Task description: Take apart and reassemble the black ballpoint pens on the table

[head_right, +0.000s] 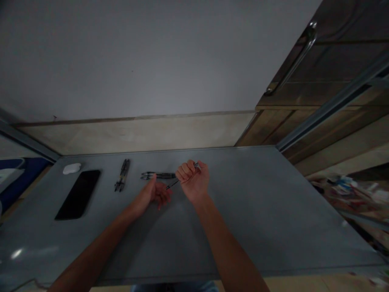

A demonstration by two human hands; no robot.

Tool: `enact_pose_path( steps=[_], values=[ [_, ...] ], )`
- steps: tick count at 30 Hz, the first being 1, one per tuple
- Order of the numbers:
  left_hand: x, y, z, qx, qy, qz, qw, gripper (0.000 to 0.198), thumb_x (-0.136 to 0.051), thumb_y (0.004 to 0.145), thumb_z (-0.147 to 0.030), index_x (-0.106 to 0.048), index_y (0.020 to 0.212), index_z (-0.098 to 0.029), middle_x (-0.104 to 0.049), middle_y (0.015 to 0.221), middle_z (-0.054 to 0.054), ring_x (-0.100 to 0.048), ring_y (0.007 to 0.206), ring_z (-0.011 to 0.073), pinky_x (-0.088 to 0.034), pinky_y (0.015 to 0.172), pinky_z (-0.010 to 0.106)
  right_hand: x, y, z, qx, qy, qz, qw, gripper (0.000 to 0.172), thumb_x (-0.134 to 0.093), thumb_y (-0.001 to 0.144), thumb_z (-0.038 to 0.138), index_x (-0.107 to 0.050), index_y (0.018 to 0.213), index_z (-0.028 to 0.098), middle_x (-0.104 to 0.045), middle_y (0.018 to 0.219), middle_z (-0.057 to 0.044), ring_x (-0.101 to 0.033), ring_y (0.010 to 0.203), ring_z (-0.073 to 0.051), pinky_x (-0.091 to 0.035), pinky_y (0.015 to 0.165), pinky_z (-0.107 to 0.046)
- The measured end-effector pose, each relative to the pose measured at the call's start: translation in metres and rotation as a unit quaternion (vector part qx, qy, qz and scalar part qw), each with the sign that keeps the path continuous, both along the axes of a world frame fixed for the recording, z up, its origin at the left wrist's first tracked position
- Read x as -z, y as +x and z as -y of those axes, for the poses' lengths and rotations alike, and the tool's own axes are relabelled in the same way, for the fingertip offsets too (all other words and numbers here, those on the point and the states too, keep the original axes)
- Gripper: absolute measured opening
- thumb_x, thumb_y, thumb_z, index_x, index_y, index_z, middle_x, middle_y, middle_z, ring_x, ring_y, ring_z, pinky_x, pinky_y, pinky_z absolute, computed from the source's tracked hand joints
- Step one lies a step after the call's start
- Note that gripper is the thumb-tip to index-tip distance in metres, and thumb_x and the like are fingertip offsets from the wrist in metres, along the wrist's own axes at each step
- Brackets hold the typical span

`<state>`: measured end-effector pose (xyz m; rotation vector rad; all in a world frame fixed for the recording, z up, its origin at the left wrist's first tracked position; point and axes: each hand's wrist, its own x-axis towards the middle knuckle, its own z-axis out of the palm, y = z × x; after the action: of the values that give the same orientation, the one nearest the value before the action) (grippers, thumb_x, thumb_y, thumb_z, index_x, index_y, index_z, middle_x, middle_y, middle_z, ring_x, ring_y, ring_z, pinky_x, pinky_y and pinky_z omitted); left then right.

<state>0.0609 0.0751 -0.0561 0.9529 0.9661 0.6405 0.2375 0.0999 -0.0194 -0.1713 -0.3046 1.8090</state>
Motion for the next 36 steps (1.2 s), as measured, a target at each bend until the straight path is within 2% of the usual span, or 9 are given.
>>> enact_pose_path(
  steps=[3,7,11,18,26,32,36],
  values=[
    [0.004,-0.002,-0.003,0.028,-0.006,0.039,0.999,0.094,-0.014,0.078,-0.085,-0.067,0.081,-0.007,-0.068,0.069,0.014,-0.06,0.052,0.0153,-0.042,0.046,0.025,0.002,-0.001,-0.001,0.0,-0.001,0.015,1.0,0.046,-0.055,0.083,0.033,-0.014,0.063,0.022,-0.019,0.054,0.005,-0.023,0.049,-0.012,-0.03,0.047,-0.027],
    [0.007,-0.005,-0.008,0.025,-0.021,0.065,0.997,0.095,-0.007,0.08,-0.082,-0.066,0.079,-0.009,-0.069,0.07,0.015,-0.06,0.053,0.0162,-0.041,0.048,0.026,0.005,-0.003,-0.003,-0.002,-0.013,0.051,0.999,0.046,-0.054,0.083,0.039,-0.017,0.061,0.023,-0.018,0.054,0.006,-0.022,0.048,-0.012,-0.03,0.046,-0.028],
    [0.008,-0.005,-0.008,0.013,-0.018,0.072,0.997,0.091,-0.01,0.082,-0.081,-0.066,0.081,-0.009,-0.069,0.072,0.015,-0.061,0.056,0.0175,-0.042,0.05,0.027,0.006,-0.003,-0.003,-0.003,-0.019,0.059,0.998,0.047,-0.055,0.082,0.043,-0.019,0.061,0.023,-0.019,0.055,0.006,-0.023,0.048,-0.012,-0.031,0.047,-0.028],
    [0.009,-0.004,-0.008,-0.001,-0.021,0.078,0.997,0.091,-0.01,0.083,-0.08,-0.065,0.081,-0.007,-0.069,0.07,0.015,-0.06,0.053,0.0167,-0.041,0.049,0.027,0.008,-0.001,-0.005,0.002,-0.012,0.043,0.999,0.044,-0.056,0.08,0.034,-0.018,0.061,0.022,-0.02,0.054,0.006,-0.022,0.049,-0.012,-0.029,0.047,-0.027],
    [0.01,-0.002,-0.009,-0.008,-0.028,0.075,0.997,0.089,-0.013,0.081,-0.083,-0.063,0.079,-0.01,-0.069,0.068,0.014,-0.061,0.054,0.0166,-0.042,0.049,0.026,0.01,-0.002,-0.004,-0.001,-0.017,0.059,0.998,0.043,-0.054,0.082,0.037,-0.02,0.061,0.022,-0.02,0.054,0.006,-0.024,0.048,-0.012,-0.031,0.048,-0.027],
    [0.016,-0.003,-0.012,0.009,-0.033,0.069,0.997,0.093,-0.009,0.081,-0.082,-0.065,0.081,-0.008,-0.069,0.068,0.015,-0.062,0.056,0.0168,-0.044,0.054,0.027,0.01,-0.002,-0.004,0.009,-0.021,0.058,0.998,0.042,-0.054,0.081,0.033,-0.019,0.06,0.022,-0.018,0.054,0.006,-0.022,0.047,-0.011,-0.029,0.046,-0.026],
    [0.015,-0.002,-0.012,0.02,-0.035,0.072,0.997,0.093,-0.008,0.082,-0.082,-0.066,0.08,-0.009,-0.069,0.067,0.014,-0.061,0.053,0.0157,-0.043,0.052,0.027,0.007,-0.003,-0.003,0.01,-0.028,0.069,0.997,0.043,-0.053,0.083,0.038,-0.02,0.06,0.022,-0.02,0.054,0.006,-0.024,0.047,-0.012,-0.03,0.046,-0.027]
  ],
)
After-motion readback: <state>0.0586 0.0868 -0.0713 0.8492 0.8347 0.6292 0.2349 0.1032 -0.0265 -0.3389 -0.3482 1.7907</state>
